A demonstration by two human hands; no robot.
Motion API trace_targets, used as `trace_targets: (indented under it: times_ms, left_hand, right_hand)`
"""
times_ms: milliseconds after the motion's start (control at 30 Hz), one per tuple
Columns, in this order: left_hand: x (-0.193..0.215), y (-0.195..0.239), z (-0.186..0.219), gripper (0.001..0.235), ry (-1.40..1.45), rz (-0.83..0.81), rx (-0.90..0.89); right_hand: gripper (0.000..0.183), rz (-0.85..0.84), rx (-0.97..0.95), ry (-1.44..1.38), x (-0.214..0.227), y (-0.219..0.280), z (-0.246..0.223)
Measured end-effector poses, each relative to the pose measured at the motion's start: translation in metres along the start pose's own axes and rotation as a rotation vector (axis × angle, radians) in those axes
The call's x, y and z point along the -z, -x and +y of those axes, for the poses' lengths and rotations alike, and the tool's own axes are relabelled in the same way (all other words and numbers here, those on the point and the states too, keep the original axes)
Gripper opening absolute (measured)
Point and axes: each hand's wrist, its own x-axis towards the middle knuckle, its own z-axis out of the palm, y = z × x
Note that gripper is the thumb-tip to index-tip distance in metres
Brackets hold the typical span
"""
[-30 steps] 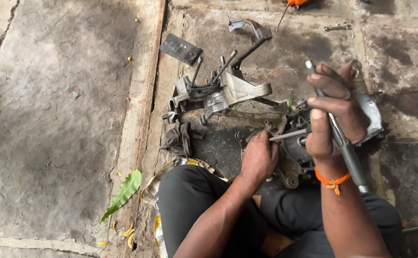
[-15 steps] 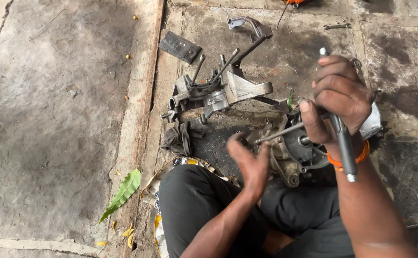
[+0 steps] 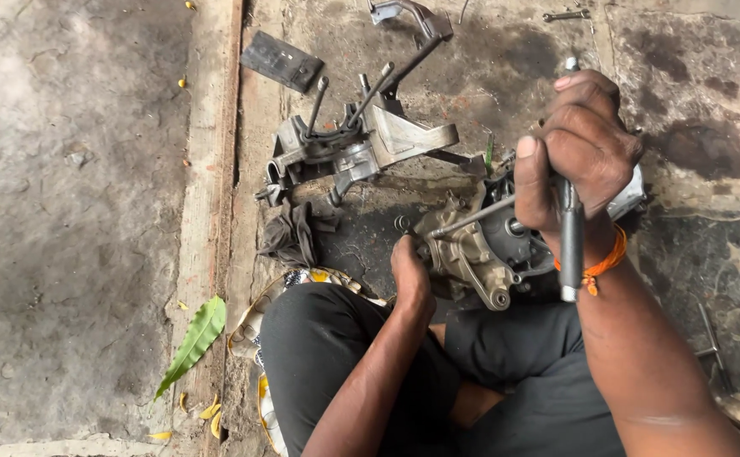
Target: The person sits on the floor working on a motorcycle engine crankcase. They use a T-handle wrench to loosen and tighten bolts on the engine casing, tap a shaft into place with a hammer, and fit small components onto the housing by hand.
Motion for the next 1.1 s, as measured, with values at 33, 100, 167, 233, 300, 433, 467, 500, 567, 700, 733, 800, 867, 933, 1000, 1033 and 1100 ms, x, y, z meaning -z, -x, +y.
trace_targets:
  times_ms: [33,100,167,233,300,433,467,500,567,700,733,800,867,933,1000,1033,1100]
  left_hand:
    - [0.001,0.005,0.003,0.059,-0.004,0.001,0.011]
    - [-0.002,0.013,0.014,0.053,-0.008,-0.005,0.035]
    - [-0.003,0.008,0.005,0.053,-0.05,-0.009,-0.001]
    - [0.0,0.003,-0.002,0.053,-0.094,-0.011,-0.047]
    - [0.002,-0.006,-0.009,0.056,-0.077,-0.048,-0.089]
    - [0.008,-0.009,-0.014,0.058,0.025,-0.113,-0.125]
    - [0.011,-0.009,-0.016,0.056,0.007,-0.112,-0.167]
    - [0.012,-0.01,-0.017,0.055,-0.017,-0.119,-0.208]
    - [0.013,0.001,-0.008,0.054,-0.057,-0.078,-0.214]
    - [0.039,-0.01,-0.046,0.046,-0.028,0.024,-0.245]
    - [0.039,-0.001,-0.046,0.046,-0.029,0.019,-0.243]
    - [0.043,0.019,-0.05,0.042,-0.097,-0.028,-0.319]
    - [0.036,0.049,-0.037,0.044,-0.287,0.001,-0.449]
    - [0.028,0.069,-0.024,0.045,-0.482,0.022,-0.587]
    - [0.021,0.082,-0.013,0.046,-0.79,0.046,-0.792]
    - [0.018,0.086,-0.009,0.046,-0.795,0.043,-0.792]
    - [0.015,0.095,-0.003,0.043,-0.738,-0.036,-0.696]
  right_hand:
    - [0.033,-0.005,-0.01,0.004,-0.002,0.005,0.002]
    - [0.038,0.135,0.001,0.069,-0.005,0.009,0.007]
    - [0.037,0.111,-0.003,0.149,-0.004,0.001,-0.011]
    - [0.037,0.095,-0.006,0.225,-0.002,-0.002,-0.025]
    - [0.031,0.023,-0.04,0.266,0.001,-0.003,-0.033]
    - [0.031,0.236,-0.04,0.136,-0.009,0.017,-0.025]
    - [0.025,0.303,-0.082,0.109,-0.009,0.016,-0.034]
    - [0.023,0.378,-0.122,0.088,-0.008,0.015,-0.043]
    - [0.025,0.476,-0.313,-0.094,-0.003,0.007,-0.061]
    - [0.047,0.63,-0.747,-0.558,0.013,0.014,-0.076]
    - [0.047,0.632,-0.746,-0.553,0.018,0.02,-0.075]
    - [0.049,0.627,-0.648,-0.758,0.026,0.035,-0.073]
    - [0.047,0.569,-0.639,-0.755,0.027,0.031,-0.082]
    - [0.045,0.519,-0.62,-0.755,0.024,0.03,-0.087]
    - [0.043,0.477,-0.568,-0.675,0.019,0.034,-0.086]
    - [0.043,0.482,-0.57,-0.674,0.018,0.037,-0.085]
    - [0.039,0.504,-0.685,-0.71,0.014,0.044,-0.084]
